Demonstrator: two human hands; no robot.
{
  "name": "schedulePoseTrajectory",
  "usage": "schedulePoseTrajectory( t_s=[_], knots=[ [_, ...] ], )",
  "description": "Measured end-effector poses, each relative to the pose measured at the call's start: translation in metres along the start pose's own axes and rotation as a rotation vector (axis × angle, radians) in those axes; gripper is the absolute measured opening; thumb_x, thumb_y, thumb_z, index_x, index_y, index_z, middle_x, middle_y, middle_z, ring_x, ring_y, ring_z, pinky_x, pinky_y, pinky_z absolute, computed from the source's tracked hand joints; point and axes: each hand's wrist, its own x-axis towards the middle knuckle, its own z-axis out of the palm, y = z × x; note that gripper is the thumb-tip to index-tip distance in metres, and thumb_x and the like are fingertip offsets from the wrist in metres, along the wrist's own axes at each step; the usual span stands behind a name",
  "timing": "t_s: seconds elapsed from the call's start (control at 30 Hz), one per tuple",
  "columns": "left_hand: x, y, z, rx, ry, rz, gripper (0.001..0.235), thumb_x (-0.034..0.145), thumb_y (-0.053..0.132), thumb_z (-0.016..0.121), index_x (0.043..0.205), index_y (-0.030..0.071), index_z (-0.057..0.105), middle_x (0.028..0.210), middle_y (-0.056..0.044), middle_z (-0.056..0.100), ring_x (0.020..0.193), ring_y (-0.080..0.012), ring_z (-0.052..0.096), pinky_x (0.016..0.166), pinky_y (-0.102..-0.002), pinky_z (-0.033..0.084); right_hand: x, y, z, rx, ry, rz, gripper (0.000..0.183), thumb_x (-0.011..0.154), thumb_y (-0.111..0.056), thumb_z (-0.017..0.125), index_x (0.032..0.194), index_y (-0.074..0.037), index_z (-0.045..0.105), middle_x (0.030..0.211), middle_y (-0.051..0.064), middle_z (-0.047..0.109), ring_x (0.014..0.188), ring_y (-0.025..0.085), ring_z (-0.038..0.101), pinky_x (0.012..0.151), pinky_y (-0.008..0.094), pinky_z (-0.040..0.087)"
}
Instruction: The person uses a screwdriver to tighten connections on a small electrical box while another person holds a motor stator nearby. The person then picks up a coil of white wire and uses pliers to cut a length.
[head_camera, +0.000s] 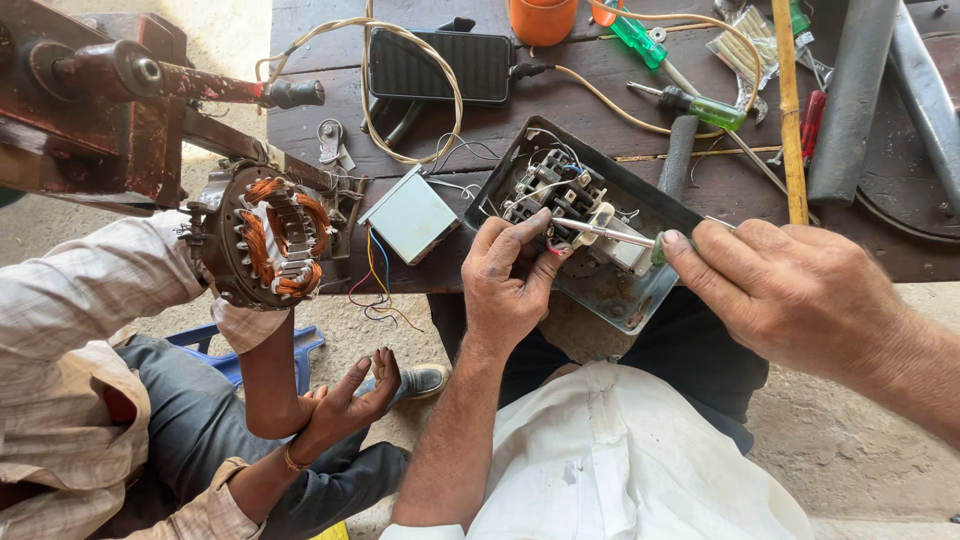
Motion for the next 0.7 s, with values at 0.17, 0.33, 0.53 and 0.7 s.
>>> schedulePoseTrajectory(
  t_s=[0.17,0.33,0.53,0.7],
  knots=[
    [0.007,0.012,-0.022,-0.05,-0.148,-0.1,0.046,0.09,0.005,0.079,0.134,0.009,0.066,0.092,-0.001,0.058,0.074,-0.0074,0.06,0.061,-0.023,0.057,-0.002,-0.008,-0.016,0.192,0.092,0.198,0.04,0.08,-0.023,0.08,0.114,-0.004,0.074,0.105,0.012,0.074,0.079,0.023,0.072,0.064,0.033,0.058],
    [0.018,0.029,-0.042,0.35,-0.119,0.209,0.031,0.099,0.008,0.074,0.129,0.014,0.069,0.107,-0.004,0.066,0.086,-0.0168,0.068,0.072,-0.03,0.058,-0.015,-0.017,-0.026,0.234,0.049,0.289,0.041,0.078,-0.026,0.081,0.111,-0.003,0.074,0.104,0.013,0.076,0.083,0.025,0.075,0.069,0.034,0.06],
    [0.039,0.027,-0.042,0.496,-0.279,0.271,0.027,0.093,0.009,0.075,0.119,0.016,0.074,0.105,-0.005,0.064,0.095,-0.0229,0.068,0.077,-0.035,0.059,-0.018,-0.024,-0.023,0.265,0.04,0.314,0.042,0.077,-0.026,0.081,0.111,-0.003,0.073,0.101,0.014,0.075,0.083,0.026,0.074,0.069,0.036,0.06],
    [0.04,0.018,-0.041,0.419,-0.322,0.172,0.024,0.095,0.011,0.075,0.118,0.018,0.075,0.106,-0.005,0.063,0.093,-0.0194,0.069,0.075,-0.032,0.061,-0.013,-0.026,-0.023,0.315,0.037,0.336,0.041,0.078,-0.026,0.082,0.11,-0.003,0.073,0.097,0.013,0.074,0.079,0.026,0.073,0.064,0.035,0.059]
  ],
)
